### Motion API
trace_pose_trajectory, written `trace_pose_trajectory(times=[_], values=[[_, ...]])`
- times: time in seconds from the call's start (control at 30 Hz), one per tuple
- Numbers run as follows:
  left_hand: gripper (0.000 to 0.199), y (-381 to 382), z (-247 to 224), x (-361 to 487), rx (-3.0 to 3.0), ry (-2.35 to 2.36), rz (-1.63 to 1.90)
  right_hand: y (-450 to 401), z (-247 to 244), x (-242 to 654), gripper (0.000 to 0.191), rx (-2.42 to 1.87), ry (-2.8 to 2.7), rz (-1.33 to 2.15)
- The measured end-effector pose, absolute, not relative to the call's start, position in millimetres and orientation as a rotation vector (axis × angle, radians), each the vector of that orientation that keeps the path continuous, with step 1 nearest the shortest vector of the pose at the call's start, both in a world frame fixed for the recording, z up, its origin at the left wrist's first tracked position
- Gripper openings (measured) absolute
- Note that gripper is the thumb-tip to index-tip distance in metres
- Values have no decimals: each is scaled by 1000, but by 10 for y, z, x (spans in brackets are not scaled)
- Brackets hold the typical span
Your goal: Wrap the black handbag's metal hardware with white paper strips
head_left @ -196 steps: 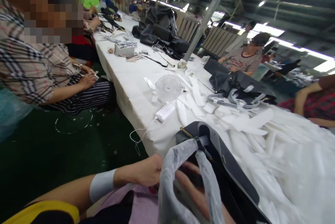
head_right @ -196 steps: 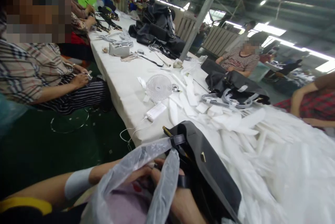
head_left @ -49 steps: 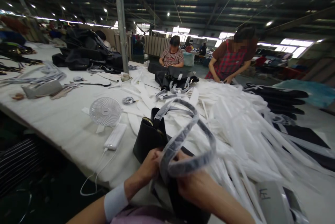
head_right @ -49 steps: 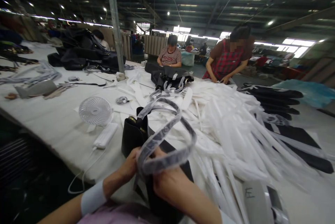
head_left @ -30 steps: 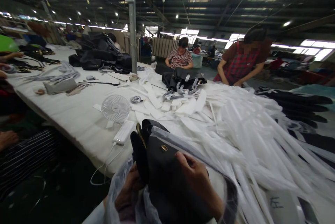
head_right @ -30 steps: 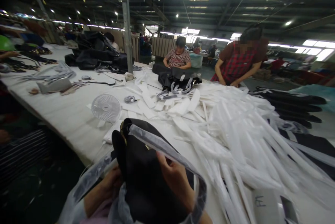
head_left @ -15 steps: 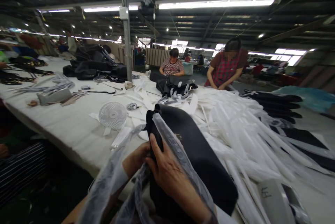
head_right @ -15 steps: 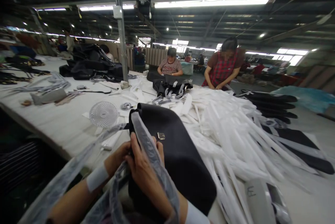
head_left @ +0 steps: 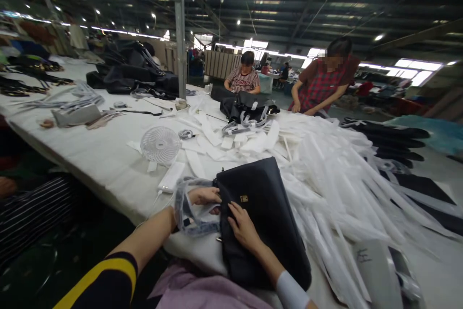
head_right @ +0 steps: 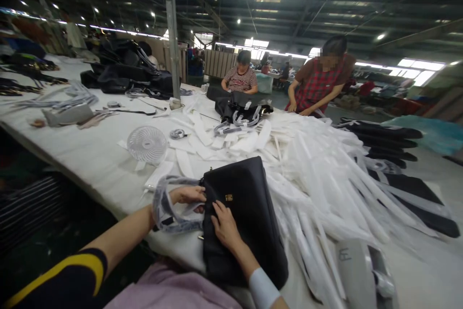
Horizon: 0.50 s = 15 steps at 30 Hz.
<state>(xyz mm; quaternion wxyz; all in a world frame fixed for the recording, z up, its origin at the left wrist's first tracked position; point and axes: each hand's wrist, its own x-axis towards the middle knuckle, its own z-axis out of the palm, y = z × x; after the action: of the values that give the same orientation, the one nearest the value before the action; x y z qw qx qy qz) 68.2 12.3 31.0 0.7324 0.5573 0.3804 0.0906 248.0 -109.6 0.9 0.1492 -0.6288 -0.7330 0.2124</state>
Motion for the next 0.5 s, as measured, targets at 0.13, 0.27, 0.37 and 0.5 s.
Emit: trace_pose_trajectory(times=[0.13, 0.27, 0.37, 0.5], values=[[67, 234, 192, 482, 1190, 836, 29, -1059, -195, 2668, 44, -1711, -1993, 618], [84, 273, 129, 227, 1325, 835, 22, -1070, -212, 2673, 42, -1660, -1970, 564], [75, 286, 199, 96, 1368, 848, -10, -1087, -216, 2637, 41, -1669, -1969, 538], [71, 319, 446, 241, 1238, 636, 44, -1099, -198, 2587, 41, -1672, -1944, 533]])
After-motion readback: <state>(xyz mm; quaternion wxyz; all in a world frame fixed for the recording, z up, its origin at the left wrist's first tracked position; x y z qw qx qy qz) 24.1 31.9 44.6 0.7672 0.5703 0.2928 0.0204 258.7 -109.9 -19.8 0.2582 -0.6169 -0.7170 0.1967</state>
